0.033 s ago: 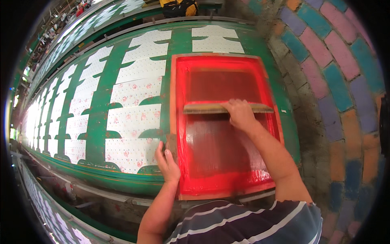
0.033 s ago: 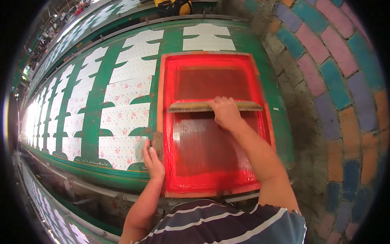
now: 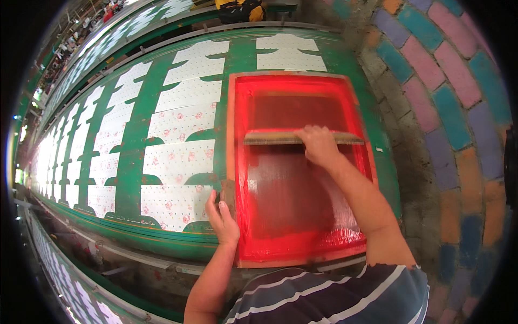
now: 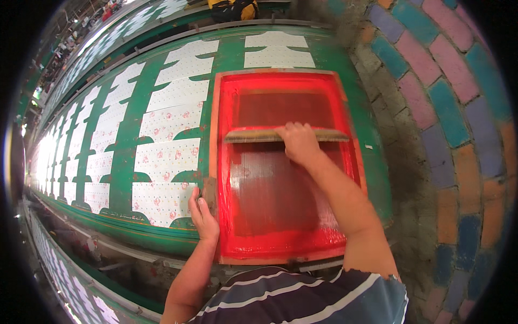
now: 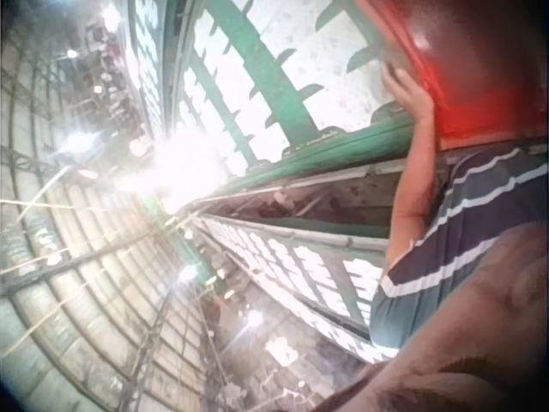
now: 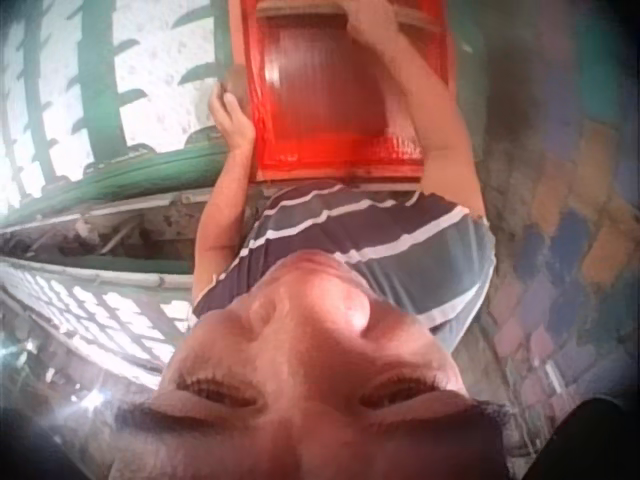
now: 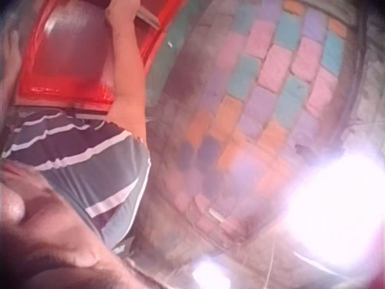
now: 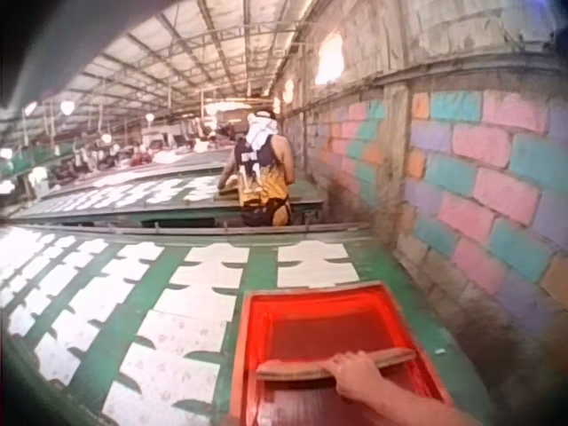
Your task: The person holds a red screen-printing frame and repeatedly uses a squeegee to spread red ink across the mesh. The person moves the frame along a green conveyor table and continues squeegeeing the ink in a repetitive manner.
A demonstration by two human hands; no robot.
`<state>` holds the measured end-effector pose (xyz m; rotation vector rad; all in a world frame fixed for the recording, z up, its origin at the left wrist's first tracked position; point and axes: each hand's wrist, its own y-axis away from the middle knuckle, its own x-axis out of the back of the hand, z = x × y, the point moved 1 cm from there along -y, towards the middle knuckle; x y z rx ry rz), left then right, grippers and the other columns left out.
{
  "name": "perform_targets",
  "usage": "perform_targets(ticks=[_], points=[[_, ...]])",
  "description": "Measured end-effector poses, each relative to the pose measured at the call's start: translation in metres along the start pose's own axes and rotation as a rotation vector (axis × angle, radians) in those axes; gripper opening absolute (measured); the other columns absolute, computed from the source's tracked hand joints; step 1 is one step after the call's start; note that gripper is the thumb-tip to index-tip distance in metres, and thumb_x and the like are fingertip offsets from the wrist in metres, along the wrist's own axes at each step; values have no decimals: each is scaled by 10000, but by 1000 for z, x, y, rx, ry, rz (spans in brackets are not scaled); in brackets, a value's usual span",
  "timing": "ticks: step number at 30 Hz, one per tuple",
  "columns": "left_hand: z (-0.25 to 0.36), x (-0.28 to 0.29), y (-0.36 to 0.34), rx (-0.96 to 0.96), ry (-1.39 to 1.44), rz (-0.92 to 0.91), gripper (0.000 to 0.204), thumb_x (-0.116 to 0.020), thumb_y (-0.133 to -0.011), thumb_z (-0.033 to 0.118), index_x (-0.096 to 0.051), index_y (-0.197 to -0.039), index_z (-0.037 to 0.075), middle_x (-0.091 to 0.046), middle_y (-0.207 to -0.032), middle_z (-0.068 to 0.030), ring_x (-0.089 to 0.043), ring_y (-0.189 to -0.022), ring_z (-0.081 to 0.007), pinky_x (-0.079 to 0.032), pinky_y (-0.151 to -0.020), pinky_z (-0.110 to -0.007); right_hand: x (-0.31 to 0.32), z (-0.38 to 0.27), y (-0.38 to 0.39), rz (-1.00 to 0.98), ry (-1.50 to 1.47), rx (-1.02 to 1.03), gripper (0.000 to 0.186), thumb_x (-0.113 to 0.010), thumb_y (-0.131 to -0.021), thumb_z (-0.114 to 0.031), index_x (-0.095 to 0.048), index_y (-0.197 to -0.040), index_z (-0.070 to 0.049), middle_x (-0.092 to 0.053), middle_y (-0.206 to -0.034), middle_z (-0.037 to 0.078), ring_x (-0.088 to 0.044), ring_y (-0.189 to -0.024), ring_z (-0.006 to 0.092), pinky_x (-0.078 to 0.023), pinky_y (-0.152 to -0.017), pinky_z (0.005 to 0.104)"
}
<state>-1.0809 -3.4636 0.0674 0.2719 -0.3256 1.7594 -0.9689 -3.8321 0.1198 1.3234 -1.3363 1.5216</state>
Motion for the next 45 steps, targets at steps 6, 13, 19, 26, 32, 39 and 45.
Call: perform_targets(ticks=[6, 13, 19, 26, 32, 39, 45], points=[[7, -6, -5, -60, -165, 86, 492, -455, -1163, 189, -507, -1571, -82, -555, -1580, -257, -507, -1495, -391, -368, -1275, -480, -37, 82, -130, 1, 59, -37, 351, -692, -893, -94, -799, -1222, -158, -792, -1079, 151, -778, -1044, 366, -609, -895, 548], [8, -9, -8, -64, -240, 84, 515, -510, -1131, 194, -501, -1565, -82, -552, -1561, -259, -534, -1447, -393, -407, -1228, -478, -30, 136, -195, -96, -47, -80, 361, -636, -912, -64, -811, -1211, -166, -804, -1171, 189, -761, -1137, 409, -614, -944, 566], [7, -12, -8, -39, -208, 88, 476, -477, -1137, 141, -526, -1556, -80, -574, -1549, -241, -531, -1460, -369, -390, -1249, -471, -21, 149, -197, -211, -124, -41, 414, -608, -878, -34, -814, -1214, -160, -801, -1188, 194, -749, -1149, 419, -595, -977, 558], [2, -12, -12, -57, -207, 67, 486, -560, -1137, 187, -529, -1545, -77, -581, -1526, -264, -563, -1412, -400, -426, -1210, -486, 8, 114, -153, -348, -153, -25, 392, -611, -856, -51, -816, -1180, -134, -801, -1178, 204, -743, -1158, 432, -586, -996, 565], [-4, -12, -13, -47, -62, 27, 496, -565, -1148, 219, -538, -1545, -78, -586, -1527, -270, -563, -1416, -396, -434, -1199, -485, 25, 51, -55, -375, -145, -7, 421, -631, -846, -64, -812, -1212, -167, -807, -1167, 185, -749, -1153, 420, -598, -999, 557], [-6, -11, -15, -97, -56, 47, 524, -576, -1155, 289, -558, -1527, -80, -599, -1512, -279, -571, -1414, -419, -434, -1210, -492, 65, -45, 86, -364, -191, 41, 434, -707, -831, -57, -813, -1230, -189, -801, -1105, 134, -754, -1095, 391, -605, -931, 541], [-15, -9, -16, -104, 21, 45, 535, -607, -1146, 308, -562, -1528, -64, -596, -1514, -270, -571, -1421, -414, -433, -1223, -489, 96, -122, 189, -350, -167, 22, 429, -771, -807, -99, -802, -1229, -171, -790, -1107, 97, -759, -1064, 342, -602, -915, 496]])
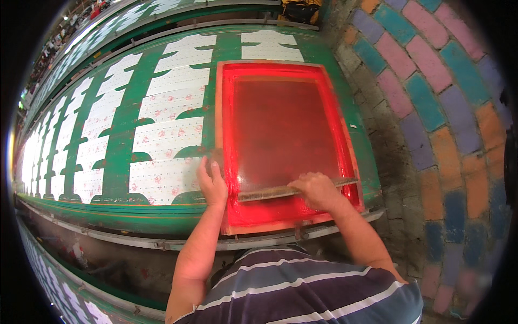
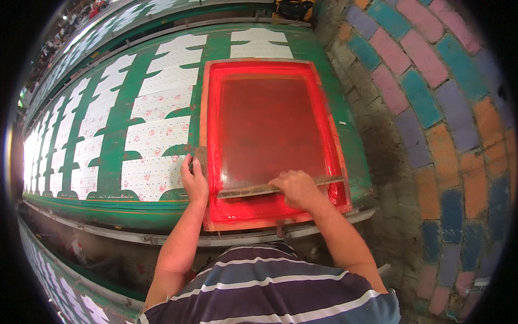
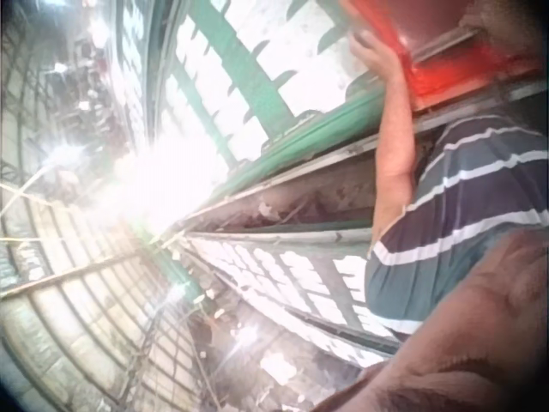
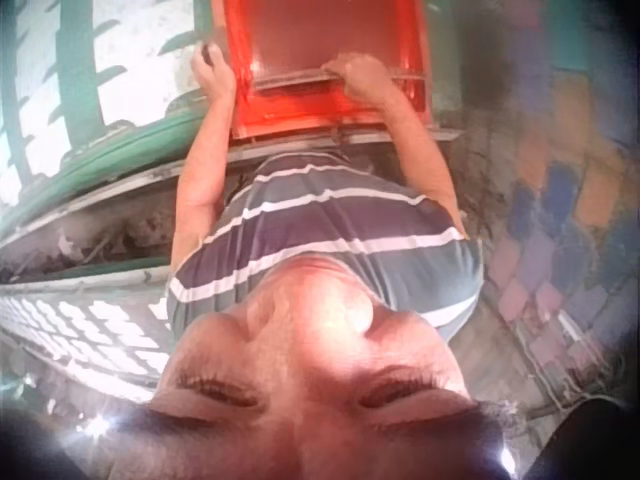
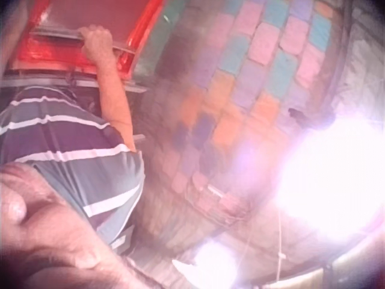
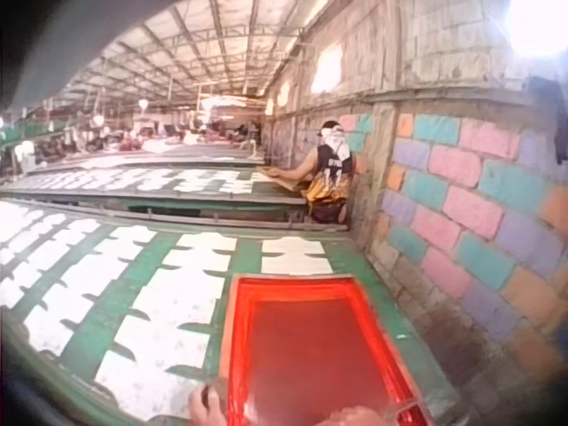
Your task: The person holds a red screen-printing frame and repeatedly uses a squeegee to spread red ink across the mesh. The person moves the frame along a green conveyor table and continues squeegeeing the ink in a repetitive manner.
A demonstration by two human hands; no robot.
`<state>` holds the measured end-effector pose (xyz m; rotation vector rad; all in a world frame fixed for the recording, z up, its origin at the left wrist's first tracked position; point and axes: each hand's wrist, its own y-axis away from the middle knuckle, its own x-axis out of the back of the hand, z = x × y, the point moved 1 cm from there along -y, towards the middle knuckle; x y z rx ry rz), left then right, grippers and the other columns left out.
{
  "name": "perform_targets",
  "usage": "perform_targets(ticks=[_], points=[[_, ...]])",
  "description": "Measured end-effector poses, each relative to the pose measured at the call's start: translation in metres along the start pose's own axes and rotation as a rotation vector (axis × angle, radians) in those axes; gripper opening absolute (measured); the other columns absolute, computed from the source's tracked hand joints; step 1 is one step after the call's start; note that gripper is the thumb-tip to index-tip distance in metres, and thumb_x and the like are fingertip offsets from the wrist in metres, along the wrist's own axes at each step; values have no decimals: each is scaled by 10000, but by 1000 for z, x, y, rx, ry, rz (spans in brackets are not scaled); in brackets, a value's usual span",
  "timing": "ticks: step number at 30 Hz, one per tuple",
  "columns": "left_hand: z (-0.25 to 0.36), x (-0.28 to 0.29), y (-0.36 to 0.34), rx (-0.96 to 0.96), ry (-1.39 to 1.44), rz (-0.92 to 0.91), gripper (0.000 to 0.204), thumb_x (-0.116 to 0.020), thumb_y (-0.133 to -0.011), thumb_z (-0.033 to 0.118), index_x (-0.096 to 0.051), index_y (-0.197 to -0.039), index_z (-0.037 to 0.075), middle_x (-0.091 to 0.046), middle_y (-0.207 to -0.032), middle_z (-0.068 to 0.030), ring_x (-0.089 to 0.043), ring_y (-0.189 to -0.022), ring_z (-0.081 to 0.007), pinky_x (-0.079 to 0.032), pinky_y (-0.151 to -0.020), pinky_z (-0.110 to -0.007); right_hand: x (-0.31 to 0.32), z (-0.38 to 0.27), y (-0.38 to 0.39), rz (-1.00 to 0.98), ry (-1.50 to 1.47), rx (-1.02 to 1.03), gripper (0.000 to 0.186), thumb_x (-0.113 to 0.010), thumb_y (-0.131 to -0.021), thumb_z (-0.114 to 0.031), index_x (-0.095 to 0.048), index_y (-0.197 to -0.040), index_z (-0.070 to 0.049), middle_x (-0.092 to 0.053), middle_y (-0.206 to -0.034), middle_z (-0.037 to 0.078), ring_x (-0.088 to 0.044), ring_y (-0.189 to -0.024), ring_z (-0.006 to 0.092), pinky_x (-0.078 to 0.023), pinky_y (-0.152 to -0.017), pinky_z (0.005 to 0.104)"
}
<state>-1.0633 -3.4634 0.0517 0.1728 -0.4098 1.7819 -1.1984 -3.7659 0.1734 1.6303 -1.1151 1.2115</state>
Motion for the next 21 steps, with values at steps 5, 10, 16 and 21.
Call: perform_targets(ticks=[5, 10, 16, 21], points=[[-3, -1, 0, 32, 52, -15, 592, -692, -1087, 277, -538, -1547, -61, -583, -1532, -267, -566, -1432, -413, -433, -1227, -487, -16, -34, 51, 52, -29, 3, 482, -848, -794, -175, -786, -1271, -151, -773, -1138, 93, -737, -1081, 347, -578, -934, 498], [1, -3, 2, 31, -55, -11, 707, -816, -972, 252, -540, -1550, -49, -587, -1533, -262, -566, -1441, -415, -438, -1229, -490, -23, -38, 73, 58, -207, 35, 573, -916, -815, -347, -776, -1330, -138, -720, -1255, 110, -659, -1216, 359, -544, -1024, 511], [10, -5, 0, 31, -244, 23, 669, -907, -852, 271, -671, -1417, 2, -726, -1335, -254, -681, -1291, -431, -534, -1107, -517, -27, -20, 88, 21, -265, 162, 579, -872, -893, -438, -764, -1358, -111, -726, -1328, 128, -650, -1279, 353, -517, -1099, 503], [24, -5, 8, 155, -407, 78, 478, -937, -833, 311, -768, -1163, 9, -788, -1133, -231, -758, -1080, -432, -584, -948, -532, -9, 51, 125, 224, -459, 201, 425, -869, -931, -278, -783, -1294, -75, -762, -1317, 135, -702, -1233, 342, -552, -1068, 480]])
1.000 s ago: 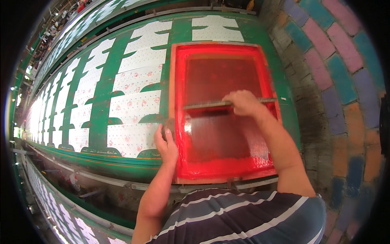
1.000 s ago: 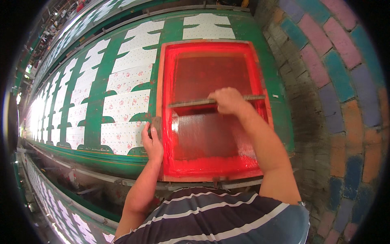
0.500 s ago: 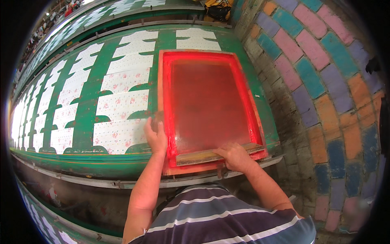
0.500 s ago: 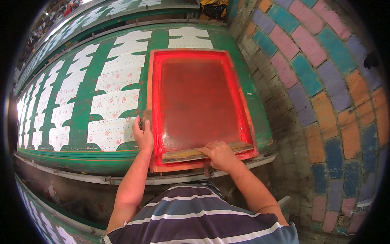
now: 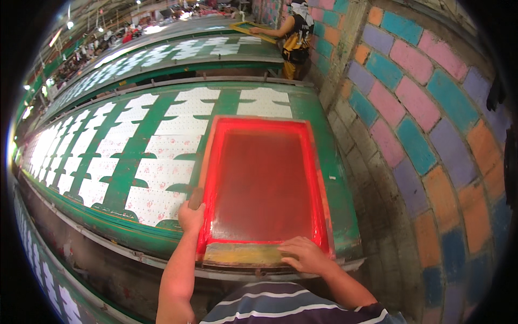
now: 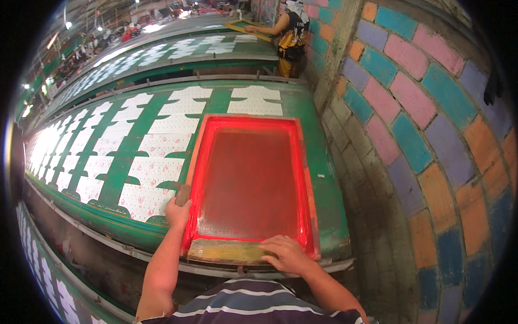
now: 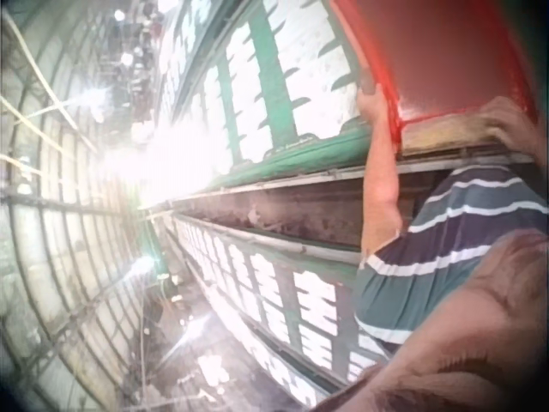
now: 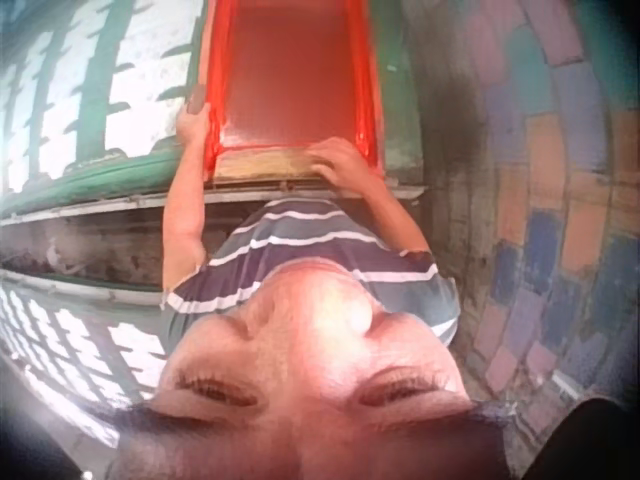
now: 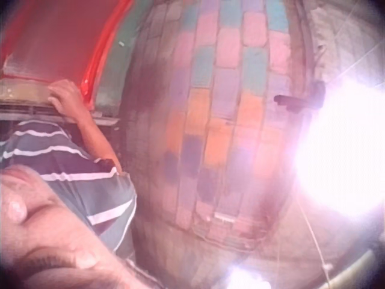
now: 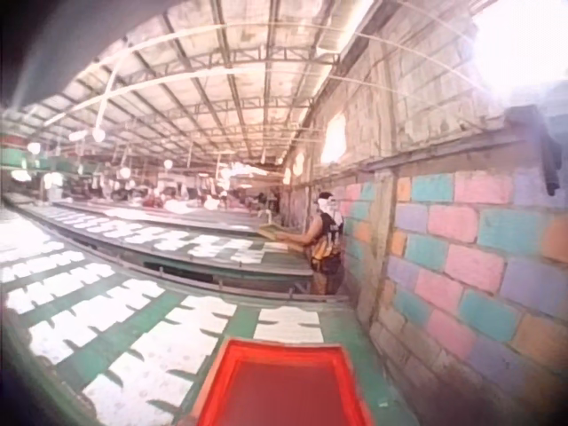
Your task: The person holds a red screen-printing frame and repeatedly uses a squeegee to spread red ink across the mesh. The person moves the frame along a green conveyor table and continues squeegeeing the ink in a repetitive manner.
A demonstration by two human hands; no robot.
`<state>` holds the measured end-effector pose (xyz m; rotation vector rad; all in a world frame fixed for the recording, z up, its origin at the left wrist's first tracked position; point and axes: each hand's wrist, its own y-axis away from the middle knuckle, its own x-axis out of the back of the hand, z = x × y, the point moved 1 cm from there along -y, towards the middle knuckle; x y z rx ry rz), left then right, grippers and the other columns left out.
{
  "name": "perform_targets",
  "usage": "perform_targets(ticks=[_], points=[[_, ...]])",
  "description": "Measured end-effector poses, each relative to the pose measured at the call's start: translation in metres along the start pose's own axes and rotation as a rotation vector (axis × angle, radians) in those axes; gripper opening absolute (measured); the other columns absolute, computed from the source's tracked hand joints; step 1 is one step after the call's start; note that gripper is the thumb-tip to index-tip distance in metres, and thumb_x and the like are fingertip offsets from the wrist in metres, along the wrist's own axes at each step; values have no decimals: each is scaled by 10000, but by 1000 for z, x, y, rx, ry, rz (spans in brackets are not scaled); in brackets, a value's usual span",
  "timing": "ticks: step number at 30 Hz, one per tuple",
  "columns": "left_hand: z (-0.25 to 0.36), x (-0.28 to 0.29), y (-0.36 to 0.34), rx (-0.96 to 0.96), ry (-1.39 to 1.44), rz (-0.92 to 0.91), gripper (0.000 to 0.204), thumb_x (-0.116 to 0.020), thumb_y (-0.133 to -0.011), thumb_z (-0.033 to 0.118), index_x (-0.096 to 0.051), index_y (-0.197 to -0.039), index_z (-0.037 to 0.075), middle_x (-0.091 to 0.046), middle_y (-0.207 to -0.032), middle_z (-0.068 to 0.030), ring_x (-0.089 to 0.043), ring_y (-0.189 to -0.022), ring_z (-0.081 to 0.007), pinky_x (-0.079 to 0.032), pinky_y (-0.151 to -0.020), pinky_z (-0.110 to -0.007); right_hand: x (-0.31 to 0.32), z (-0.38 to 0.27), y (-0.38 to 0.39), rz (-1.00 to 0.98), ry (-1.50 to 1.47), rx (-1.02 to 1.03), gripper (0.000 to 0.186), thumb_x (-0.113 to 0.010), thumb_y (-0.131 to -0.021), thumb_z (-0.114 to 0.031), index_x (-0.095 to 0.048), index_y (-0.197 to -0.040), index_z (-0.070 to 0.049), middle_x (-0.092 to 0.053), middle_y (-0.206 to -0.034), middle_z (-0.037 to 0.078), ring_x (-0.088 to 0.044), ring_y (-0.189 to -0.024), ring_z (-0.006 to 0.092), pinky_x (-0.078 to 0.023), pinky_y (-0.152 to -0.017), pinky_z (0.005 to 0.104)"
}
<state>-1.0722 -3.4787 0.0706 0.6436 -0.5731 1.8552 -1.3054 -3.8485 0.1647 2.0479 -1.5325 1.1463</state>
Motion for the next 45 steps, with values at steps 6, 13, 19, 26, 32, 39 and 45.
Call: perform_targets(ticks=[6, 13, 19, 26, 32, 39, 45], points=[[-4, -2, -5, 51, -50, -7, 466, -956, -832, 351, -780, -1086, 2, -797, -1051, -236, -769, -1015, -430, -585, -907, -523, 54, 90, 63, 413, 39, -172, 525, -835, -933, -155, -699, -1425, -29, -639, -1489, 229, -603, -1388, 417, -480, -1172, 506], [-15, -7, -9, 55, -52, 12, 518, -936, -857, 422, -773, -1078, -16, -799, -1048, -246, -766, -1000, -437, -578, -911, -517, 24, 169, 55, 495, -251, -303, 706, -729, -1004, -138, -478, -1642, 33, -427, -1693, 270, -415, -1587, 420, -306, -1327, 507], [-11, -8, -10, 84, -56, 12, 506, -931, -866, 437, -785, -1056, -8, -801, -1015, -239, -772, -977, -426, -584, -895, -512, 3, 185, 47, 754, -633, -364, 573, -624, -1080, -78, -487, -1608, 95, -456, -1687, 234, -499, -1539, 316, -428, -1263, 432], [-8, -7, -8, 60, 67, 15, 487, -926, -879, 422, -790, -1068, -6, -809, -1006, -235, -782, -945, -414, -591, -863, -502, 23, 170, 48, 813, -1000, -666, 584, -592, -1112, -121, -447, -1631, 104, -461, -1697, 290, -504, -1548, 324, -431, -1268, 445], [-13, -9, -9, 96, 4, 13, 488, -914, -890, 417, -798, -1066, -23, -805, -1009, -243, -776, -966, -399, -582, -873, -482, 34, 164, 35, 782, -1096, -512, 758, -590, -1098, -338, -354, -1713, 36, -412, -1750, 234, -566, -1472, 342, -492, -1065, 352], [19, 7, -7, 190, 129, -100, 380, -915, -905, 331, -798, -1018, -14, -804, -929, -121, -750, -871, -224, -577, -809, -414, 94, 137, 33, 741, -1407, -336, 824, -570, -1059, -380, -309, -1732, 19, -383, -1753, 226, -554, -1420, 384, -408, -1252, 492], [113, -6, 67, 109, 404, -85, 332, -946, -852, 146, -771, -1083, -17, -779, -975, -82, -702, -838, -156, -564, -768, -343, 182, 187, 87, 738, -1465, -227, 852, -583, -1027, -426, -334, -1736, -24, -453, -1695, 194, -590, -1355, 366, -484, -1164, 493]])
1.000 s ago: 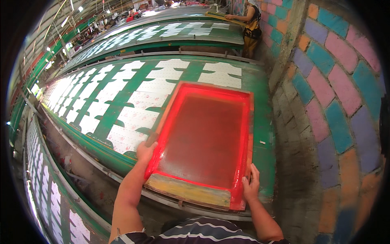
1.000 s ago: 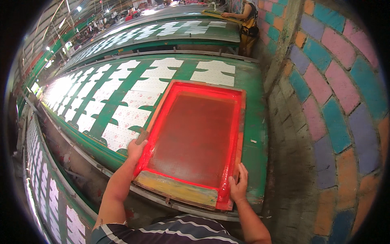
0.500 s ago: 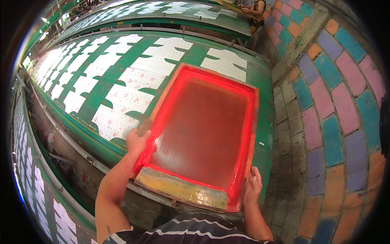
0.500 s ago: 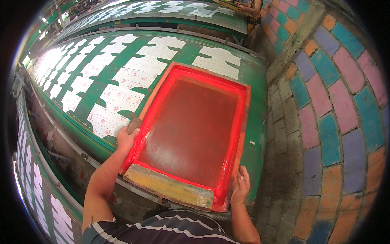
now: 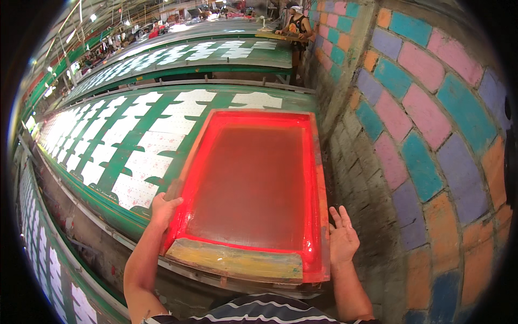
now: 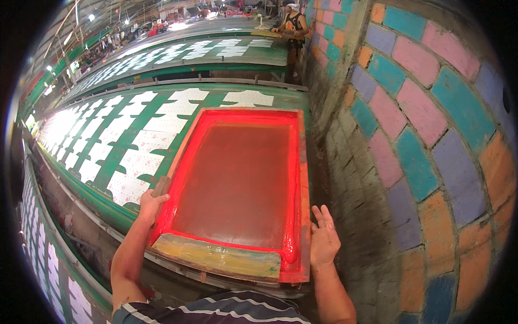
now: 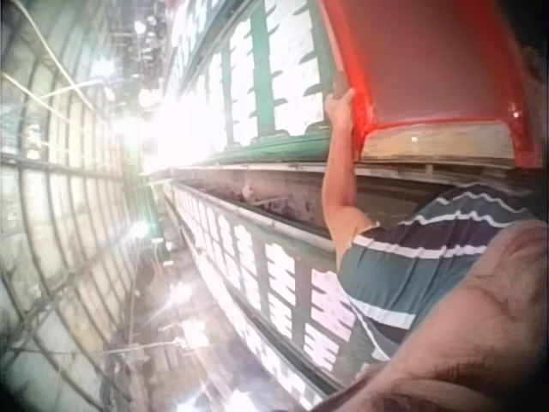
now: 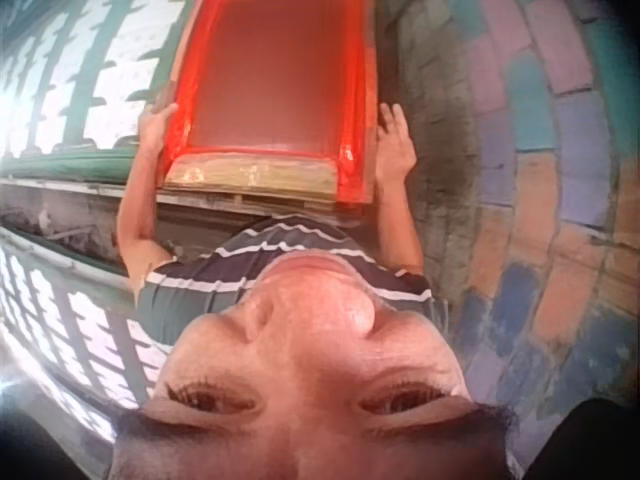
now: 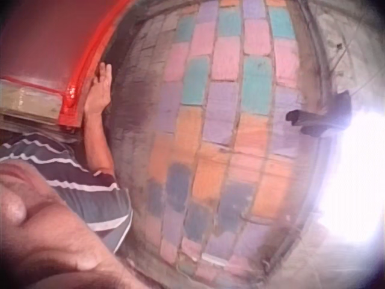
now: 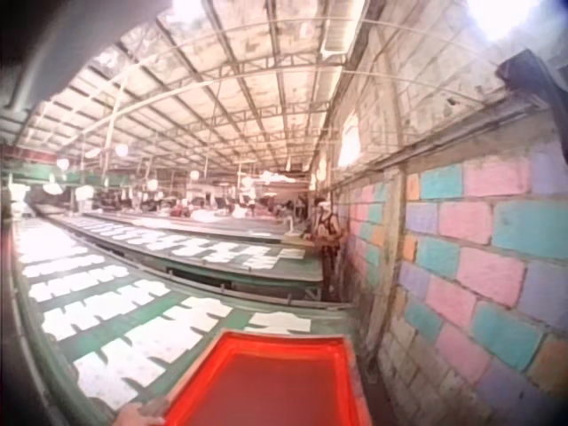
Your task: The person holds a red screen-printing frame and repeatedly uses a squeegee to spread red ink across the mesh. The person moves the frame along a green conveyor table and continues squeegeeing the ink in a repetitive manner.
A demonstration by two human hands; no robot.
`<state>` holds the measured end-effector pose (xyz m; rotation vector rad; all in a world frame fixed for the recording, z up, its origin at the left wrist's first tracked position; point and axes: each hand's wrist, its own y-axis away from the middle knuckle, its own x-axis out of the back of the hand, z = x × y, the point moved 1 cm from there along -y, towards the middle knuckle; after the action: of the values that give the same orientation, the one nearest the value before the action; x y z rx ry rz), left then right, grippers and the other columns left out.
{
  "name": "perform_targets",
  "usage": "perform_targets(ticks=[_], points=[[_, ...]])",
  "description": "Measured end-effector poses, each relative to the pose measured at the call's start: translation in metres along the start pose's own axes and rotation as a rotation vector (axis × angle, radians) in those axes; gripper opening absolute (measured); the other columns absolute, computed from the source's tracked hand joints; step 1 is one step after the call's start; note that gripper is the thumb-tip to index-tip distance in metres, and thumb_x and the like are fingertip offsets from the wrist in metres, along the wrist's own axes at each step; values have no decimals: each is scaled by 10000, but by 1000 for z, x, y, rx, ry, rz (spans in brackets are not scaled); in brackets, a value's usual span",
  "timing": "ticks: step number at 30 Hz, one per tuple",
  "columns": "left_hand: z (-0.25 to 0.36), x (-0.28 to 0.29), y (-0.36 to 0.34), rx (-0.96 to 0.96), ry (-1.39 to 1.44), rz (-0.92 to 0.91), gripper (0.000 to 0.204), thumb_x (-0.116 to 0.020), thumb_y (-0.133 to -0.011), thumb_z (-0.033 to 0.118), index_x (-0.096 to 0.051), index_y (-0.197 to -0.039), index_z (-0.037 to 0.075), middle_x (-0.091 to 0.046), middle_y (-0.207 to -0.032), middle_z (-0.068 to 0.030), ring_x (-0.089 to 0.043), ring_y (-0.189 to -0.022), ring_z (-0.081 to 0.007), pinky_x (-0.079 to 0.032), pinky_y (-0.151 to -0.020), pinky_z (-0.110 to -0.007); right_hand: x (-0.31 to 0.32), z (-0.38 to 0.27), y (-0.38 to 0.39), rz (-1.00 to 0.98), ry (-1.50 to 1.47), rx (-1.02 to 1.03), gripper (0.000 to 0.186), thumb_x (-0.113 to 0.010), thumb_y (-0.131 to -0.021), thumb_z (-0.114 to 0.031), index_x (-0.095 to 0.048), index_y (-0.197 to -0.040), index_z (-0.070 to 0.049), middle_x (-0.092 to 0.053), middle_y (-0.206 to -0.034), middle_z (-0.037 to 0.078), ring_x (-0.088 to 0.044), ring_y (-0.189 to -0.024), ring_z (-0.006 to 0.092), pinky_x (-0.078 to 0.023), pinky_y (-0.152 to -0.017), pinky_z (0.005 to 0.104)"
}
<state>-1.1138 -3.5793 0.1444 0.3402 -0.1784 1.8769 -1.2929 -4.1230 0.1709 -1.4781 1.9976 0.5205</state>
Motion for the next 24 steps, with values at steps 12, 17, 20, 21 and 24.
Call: perform_targets(ticks=[12, 17, 20, 21, 24], points=[[82, -201, 206, 74, 63, 31, 331, -925, -829, 65, -754, -1092, -40, -768, -953, -94, -704, -803, -184, -567, -737, -353, 233, -201, 14, -36, -45, 25, 866, -604, -1011, -459, -374, -1725, -25, -472, -1689, 212, -591, -1343, 385, -466, -1184, 507], [97, -230, 254, 87, 85, 92, 327, -934, -815, 60, -742, -1062, -37, -753, -922, -76, -689, -778, -174, -556, -716, -354, 266, -251, 2, -96, -18, -19, 870, -615, -1008, -451, -368, -1728, -31, -465, -1690, 216, -589, -1366, 401, -479, -1188, 528], [100, -222, 277, 87, 81, 182, 314, -939, -808, 57, -734, -1031, -24, -746, -907, -66, -681, -765, -167, -548, -713, -350, 266, -253, -18, -197, -66, -46, 849, -601, -1020, -437, -378, -1718, -9, -465, -1695, 241, -568, -1408, 401, -445, -1226, 530], [100, -218, 283, 87, 75, 215, 309, -939, -807, 56, -730, -1021, -19, -742, -902, -61, -678, -762, -164, -546, -714, -347, 263, -251, -29, -231, -78, -67, 842, -605, -1019, -431, -386, -1706, 4, -464, -1694, 254, -547, -1439, 409, -422, -1248, 533], [94, -205, 307, 90, 77, 343, 296, -935, -813, 57, -725, -1012, -8, -735, -899, -46, -670, -763, -150, -542, -721, -341, 248, -244, -63, -305, -93, -138, 797, -594, -1034, -393, -408, -1673, 46, -438, -1710, 287, -511, -1499, 419, -368, -1298, 537]])
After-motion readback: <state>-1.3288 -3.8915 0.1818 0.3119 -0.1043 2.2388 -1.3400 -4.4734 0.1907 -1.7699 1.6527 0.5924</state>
